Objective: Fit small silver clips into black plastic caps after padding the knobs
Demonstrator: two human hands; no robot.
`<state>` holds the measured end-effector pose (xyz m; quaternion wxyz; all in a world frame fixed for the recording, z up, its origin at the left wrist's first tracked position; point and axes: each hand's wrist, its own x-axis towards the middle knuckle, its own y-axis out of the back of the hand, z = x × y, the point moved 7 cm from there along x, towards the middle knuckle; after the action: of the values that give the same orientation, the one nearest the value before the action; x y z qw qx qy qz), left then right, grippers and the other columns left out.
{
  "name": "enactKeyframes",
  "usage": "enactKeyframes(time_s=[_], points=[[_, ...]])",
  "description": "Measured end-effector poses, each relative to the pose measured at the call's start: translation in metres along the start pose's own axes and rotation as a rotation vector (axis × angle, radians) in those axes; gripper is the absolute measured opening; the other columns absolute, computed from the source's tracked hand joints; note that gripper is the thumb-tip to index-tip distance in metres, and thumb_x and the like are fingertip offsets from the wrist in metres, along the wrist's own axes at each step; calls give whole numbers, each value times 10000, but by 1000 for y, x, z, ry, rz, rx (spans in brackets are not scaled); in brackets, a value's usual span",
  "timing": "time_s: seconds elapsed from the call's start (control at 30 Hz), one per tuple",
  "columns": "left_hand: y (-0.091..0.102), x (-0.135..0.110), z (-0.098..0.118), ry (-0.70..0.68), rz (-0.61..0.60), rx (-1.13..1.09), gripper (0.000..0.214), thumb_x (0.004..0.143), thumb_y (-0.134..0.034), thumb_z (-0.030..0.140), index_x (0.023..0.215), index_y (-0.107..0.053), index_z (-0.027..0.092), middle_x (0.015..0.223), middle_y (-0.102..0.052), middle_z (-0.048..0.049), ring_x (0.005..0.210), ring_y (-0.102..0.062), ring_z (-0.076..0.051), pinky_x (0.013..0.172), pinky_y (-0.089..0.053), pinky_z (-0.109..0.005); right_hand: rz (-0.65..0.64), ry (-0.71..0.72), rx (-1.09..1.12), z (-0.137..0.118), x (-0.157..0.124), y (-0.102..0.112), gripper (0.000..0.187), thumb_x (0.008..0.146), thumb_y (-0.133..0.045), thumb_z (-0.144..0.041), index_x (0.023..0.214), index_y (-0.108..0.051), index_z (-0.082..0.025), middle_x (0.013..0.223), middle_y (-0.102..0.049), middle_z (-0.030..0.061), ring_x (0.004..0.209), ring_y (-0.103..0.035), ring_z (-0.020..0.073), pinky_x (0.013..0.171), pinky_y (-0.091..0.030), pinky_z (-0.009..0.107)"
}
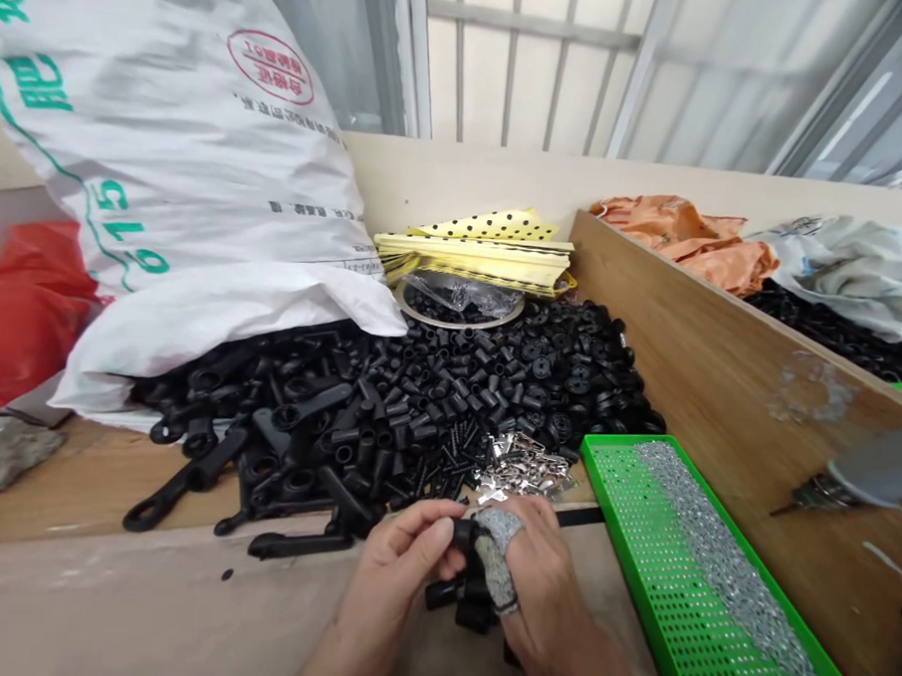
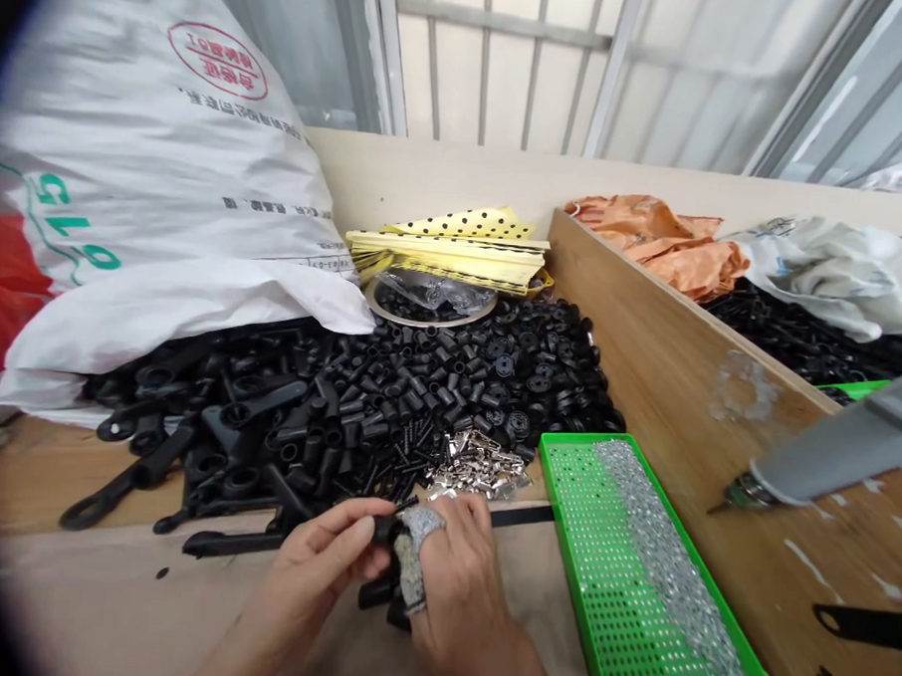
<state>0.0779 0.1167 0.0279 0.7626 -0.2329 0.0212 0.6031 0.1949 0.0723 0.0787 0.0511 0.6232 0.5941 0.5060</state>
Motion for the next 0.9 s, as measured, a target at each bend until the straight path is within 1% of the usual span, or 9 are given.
enactKeyframes(time_s=[0.1,0.3,0.37,0.43,0.53,0.6,0.67,0.77,0.9], points=[[0,1,-4,-2,-66,80,336,652,-760,446,825,-703,163,515,-592,25,521,-513,-80,526,-408,-154,-26,4,-63,3,-3,0,251,802,-344,-66,887,-568,-138,935,-604,142,835,-521,247,764,-348,417],[3,-1,4,-59,-81,248,267,663,-736,399,819,-708,184,652,-623,10,610,-556,-119,590,-471,-195,-75,-49,-78,2,-4,4,213,773,-346,-71,688,-516,-169,720,-569,75,687,-505,208,719,-356,383],[1,-3,10,-125,-121,330,232,704,-695,388,844,-709,202,688,-630,5,635,-565,-132,607,-484,-207,-139,-96,24,-1,-2,6,208,768,-343,-66,695,-497,-186,704,-566,51,682,-517,196,704,-374,347],[-1,-7,19,-253,-171,442,187,755,-647,361,862,-710,221,719,-639,-2,649,-566,-137,610,-479,-206,-191,-144,131,-5,0,11,218,765,-346,-53,759,-501,-205,753,-593,34,733,-549,186,713,-395,309],[-2,-13,27,-404,-206,571,142,795,-613,310,869,-710,237,806,-660,-15,699,-581,-146,638,-473,-204,-201,-161,199,-11,3,18,288,766,-347,-41,899,-516,-232,877,-626,26,853,-572,178,780,-415,280],[2,-12,24,-362,-192,547,145,799,-615,316,878,-707,236,816,-662,-18,716,-588,-152,653,-482,-209,-220,-164,208,-11,1,16,312,778,-354,-46,969,-514,-233,941,-623,32,923,-564,182,827,-418,286],[6,-9,16,-247,-169,438,175,786,-633,350,890,-703,226,777,-656,-18,708,-591,-155,653,-497,-218,-240,-172,196,-8,-2,11,285,797,-360,-60,971,-518,-222,945,-613,44,924,-555,194,836,-423,313],[7,-6,6,-115,-145,267,224,735,-686,383,874,-705,210,717,-644,-11,679,-591,-150,646,-511,-221,-231,-144,129,-3,-7,5,230,831,-326,-93,870,-529,-196,848,-590,66,806,-535,212,742,-428,351],[3,-6,4,-69,-147,211,241,686,-729,392,836,-717,204,685,-636,-4,649,-586,-136,623,-504,-201,-186,-63,20,-2,-10,5,211,835,-315,-122,864,-516,-180,849,-579,94,778,-516,227,691,-401,366]])
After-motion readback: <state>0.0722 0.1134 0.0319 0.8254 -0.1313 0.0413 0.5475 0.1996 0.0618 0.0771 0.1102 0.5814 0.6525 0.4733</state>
